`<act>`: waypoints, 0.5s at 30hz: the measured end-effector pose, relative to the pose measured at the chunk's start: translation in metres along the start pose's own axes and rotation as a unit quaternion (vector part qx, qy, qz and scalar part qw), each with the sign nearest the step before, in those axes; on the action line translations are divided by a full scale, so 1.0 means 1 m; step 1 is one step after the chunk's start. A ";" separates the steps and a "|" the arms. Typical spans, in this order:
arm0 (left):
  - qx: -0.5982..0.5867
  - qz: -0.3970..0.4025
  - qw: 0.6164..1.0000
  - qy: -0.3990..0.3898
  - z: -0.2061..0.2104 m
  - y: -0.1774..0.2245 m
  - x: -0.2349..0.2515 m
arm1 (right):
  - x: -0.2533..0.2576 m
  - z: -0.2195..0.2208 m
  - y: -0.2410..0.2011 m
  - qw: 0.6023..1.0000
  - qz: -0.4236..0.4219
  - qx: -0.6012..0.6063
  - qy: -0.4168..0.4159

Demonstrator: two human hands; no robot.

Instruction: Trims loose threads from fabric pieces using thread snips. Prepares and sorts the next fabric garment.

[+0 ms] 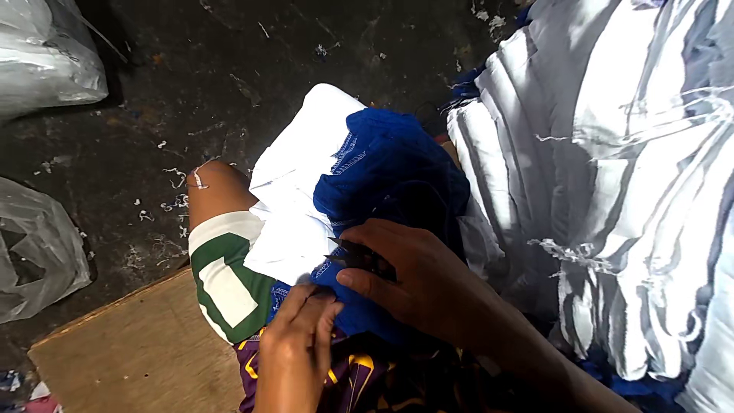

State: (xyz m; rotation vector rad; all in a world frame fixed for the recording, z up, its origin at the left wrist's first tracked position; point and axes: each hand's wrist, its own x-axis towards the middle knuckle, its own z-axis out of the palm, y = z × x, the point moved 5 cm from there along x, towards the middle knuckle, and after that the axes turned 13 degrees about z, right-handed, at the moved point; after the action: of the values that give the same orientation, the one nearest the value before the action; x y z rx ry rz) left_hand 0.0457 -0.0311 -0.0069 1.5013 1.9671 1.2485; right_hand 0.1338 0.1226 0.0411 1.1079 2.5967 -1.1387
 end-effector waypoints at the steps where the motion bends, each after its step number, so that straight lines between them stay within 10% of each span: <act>1: -0.054 -0.020 0.998 0.008 -0.005 -0.007 -0.001 | 0.000 0.000 0.000 1.000 0.001 0.004 0.001; 8: -0.170 -0.107 0.980 0.014 -0.030 -0.011 -0.009 | -0.001 0.000 0.000 1.000 -0.005 0.011 0.000; 15: -0.056 -0.012 0.998 0.003 0.006 0.000 -0.002 | -0.001 0.000 0.001 1.000 -0.007 0.014 -0.003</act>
State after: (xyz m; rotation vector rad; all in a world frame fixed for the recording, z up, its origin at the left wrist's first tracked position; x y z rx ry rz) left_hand 0.0509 -0.0303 -0.0111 1.4186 1.8797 1.3306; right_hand 0.1354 0.1224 0.0407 1.0899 2.5957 -1.1847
